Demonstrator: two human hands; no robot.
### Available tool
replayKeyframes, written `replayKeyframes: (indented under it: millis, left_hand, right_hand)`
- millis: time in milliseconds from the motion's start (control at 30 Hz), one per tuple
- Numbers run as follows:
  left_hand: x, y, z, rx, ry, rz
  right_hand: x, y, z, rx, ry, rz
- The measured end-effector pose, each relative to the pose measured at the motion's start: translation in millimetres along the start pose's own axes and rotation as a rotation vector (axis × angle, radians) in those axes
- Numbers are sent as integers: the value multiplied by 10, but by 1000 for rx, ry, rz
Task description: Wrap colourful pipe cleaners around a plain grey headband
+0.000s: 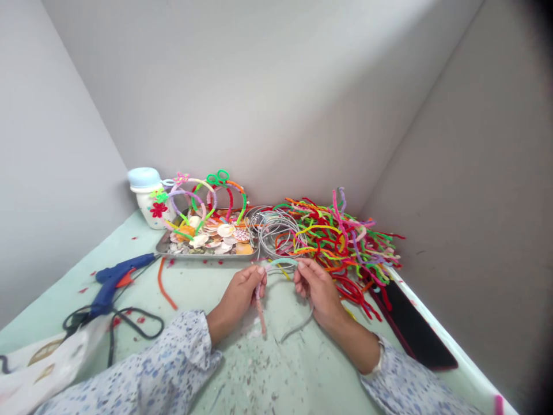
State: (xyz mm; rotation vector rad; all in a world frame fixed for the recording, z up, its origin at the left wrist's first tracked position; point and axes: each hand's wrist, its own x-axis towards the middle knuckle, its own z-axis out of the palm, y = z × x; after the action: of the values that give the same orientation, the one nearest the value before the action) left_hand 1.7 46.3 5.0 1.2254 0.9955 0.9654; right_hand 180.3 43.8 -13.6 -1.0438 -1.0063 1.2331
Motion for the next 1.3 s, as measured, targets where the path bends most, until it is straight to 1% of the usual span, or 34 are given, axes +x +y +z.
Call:
replayKeyframes:
  millis: [100, 200, 467, 600, 733, 933, 1000, 1133, 1300]
  left_hand:
    - [-6, 0, 0, -2, 2, 16]
    - [-15, 2, -4, -6, -7, -10]
    - [-9, 16, -6, 140, -32, 31]
    - [-9, 22, -3, 170, -27, 43]
    - [-23, 31, -3, 170, -35, 34]
    - [2, 1, -1, 238, -97, 57]
    - [18, -24, -6, 247, -89, 52]
    - [23, -49, -16, 218, -68, 49]
    - [-7, -14, -4, 185, -63, 16]
  right_hand:
    - [-2, -14, 4, 10, 6, 16]
    - [-5, -10, -3, 0, -9, 17]
    - [-51, -43, 28, -109, -184, 28]
    - [-46, -66, 47, -175, -170, 13]
    - [-40, -47, 44, -175, -170, 13]
    - [-67, -10, 51, -190, -278, 19]
    - [-71, -8, 62, -195, -292, 25]
    - [-59, -16, 79, -176, -279, 62]
    - [-48, -36, 66, -162, -284, 81]
